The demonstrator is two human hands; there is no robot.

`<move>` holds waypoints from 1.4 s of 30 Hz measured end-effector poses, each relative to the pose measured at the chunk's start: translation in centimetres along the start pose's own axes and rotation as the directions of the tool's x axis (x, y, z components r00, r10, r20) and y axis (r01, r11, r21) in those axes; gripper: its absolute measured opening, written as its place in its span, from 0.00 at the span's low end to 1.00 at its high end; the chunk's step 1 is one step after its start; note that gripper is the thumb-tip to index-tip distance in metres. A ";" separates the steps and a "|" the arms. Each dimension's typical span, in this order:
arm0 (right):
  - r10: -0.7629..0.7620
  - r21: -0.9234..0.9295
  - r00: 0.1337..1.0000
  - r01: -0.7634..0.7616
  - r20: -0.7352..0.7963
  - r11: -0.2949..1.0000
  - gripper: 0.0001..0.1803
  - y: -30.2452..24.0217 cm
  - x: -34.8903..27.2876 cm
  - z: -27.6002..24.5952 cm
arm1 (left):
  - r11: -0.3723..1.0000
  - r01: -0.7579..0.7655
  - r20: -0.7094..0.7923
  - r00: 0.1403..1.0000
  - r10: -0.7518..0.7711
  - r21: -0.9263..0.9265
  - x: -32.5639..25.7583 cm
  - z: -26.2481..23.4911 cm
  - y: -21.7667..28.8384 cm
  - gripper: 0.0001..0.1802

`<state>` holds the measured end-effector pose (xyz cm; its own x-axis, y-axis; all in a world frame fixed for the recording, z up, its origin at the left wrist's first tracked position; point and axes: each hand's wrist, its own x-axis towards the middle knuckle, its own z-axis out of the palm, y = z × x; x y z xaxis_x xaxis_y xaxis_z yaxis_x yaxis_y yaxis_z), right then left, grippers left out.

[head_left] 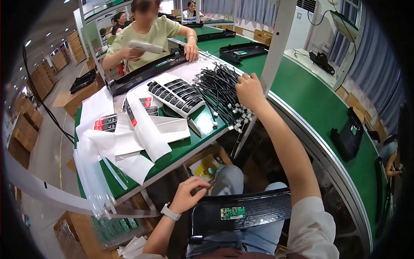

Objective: Assembling plastic components by attaching PCBs and applying warning labels on an assembly line.

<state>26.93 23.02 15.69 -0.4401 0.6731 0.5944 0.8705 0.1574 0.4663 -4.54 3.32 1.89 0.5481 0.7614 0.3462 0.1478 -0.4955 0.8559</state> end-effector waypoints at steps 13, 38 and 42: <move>0.193 0.792 0.953 -0.300 0.232 0.531 0.11 -14.1 -21.8 -19.1 | 0.669 -0.108 -0.227 0.970 -0.093 -0.736 8.6 -0.1 6.9 0.25; 0.238 0.678 0.725 -0.689 0.646 0.257 0.10 -22.9 -30.8 -14.9 | 0.833 -0.312 0.449 0.889 0.086 0.457 -4.1 8.0 0.9 0.09; 0.311 0.535 0.610 -0.791 0.729 0.297 0.11 -21.7 -32.6 -14.3 | 0.794 -0.183 0.401 0.912 -0.083 0.580 -4.6 7.6 -2.0 0.08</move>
<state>19.26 -12.67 -4.38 0.1629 0.9862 0.0296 0.7245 -0.0993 -0.6820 -1.10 -2.38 -4.34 0.8182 0.5677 0.0908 0.4941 -0.7752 0.3936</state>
